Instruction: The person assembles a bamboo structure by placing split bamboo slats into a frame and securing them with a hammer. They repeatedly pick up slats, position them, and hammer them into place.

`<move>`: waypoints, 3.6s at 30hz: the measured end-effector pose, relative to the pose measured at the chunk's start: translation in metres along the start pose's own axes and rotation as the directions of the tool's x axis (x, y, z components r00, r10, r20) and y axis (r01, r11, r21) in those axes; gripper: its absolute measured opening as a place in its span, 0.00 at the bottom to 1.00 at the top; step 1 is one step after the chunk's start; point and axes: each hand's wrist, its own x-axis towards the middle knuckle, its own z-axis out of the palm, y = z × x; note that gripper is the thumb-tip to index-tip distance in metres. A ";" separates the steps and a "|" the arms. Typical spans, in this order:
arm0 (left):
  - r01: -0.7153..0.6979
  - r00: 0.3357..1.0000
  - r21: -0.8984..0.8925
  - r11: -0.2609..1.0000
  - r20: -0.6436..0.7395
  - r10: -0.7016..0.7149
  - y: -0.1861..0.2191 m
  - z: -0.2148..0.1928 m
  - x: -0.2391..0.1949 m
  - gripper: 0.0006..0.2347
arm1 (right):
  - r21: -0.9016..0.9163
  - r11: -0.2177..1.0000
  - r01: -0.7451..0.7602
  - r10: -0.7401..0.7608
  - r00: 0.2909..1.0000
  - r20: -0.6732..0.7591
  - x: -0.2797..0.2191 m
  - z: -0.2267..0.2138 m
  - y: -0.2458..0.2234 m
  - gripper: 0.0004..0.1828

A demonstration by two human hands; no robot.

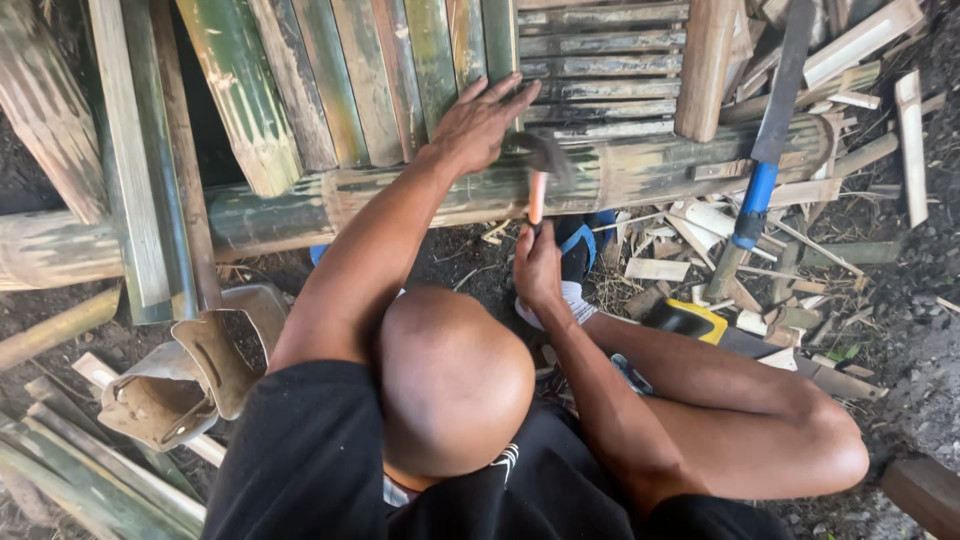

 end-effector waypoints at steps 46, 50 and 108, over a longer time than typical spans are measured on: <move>0.360 0.170 -0.649 0.670 -0.661 -0.731 -0.012 0.003 -0.411 0.04 | 0.253 0.965 0.067 -0.134 0.957 0.257 0.047 0.014 -0.084 0.15; 0.198 0.435 -0.508 0.839 -0.721 -0.539 -0.055 -0.061 -0.284 0.07 | 0.445 0.895 0.031 -0.111 0.982 0.155 0.094 -0.009 -0.098 0.14; 0.558 0.648 -0.352 0.752 -0.382 -0.660 -0.104 -0.151 0.149 0.17 | 0.208 0.944 0.257 -0.233 0.963 -0.134 0.292 -0.001 -0.117 0.11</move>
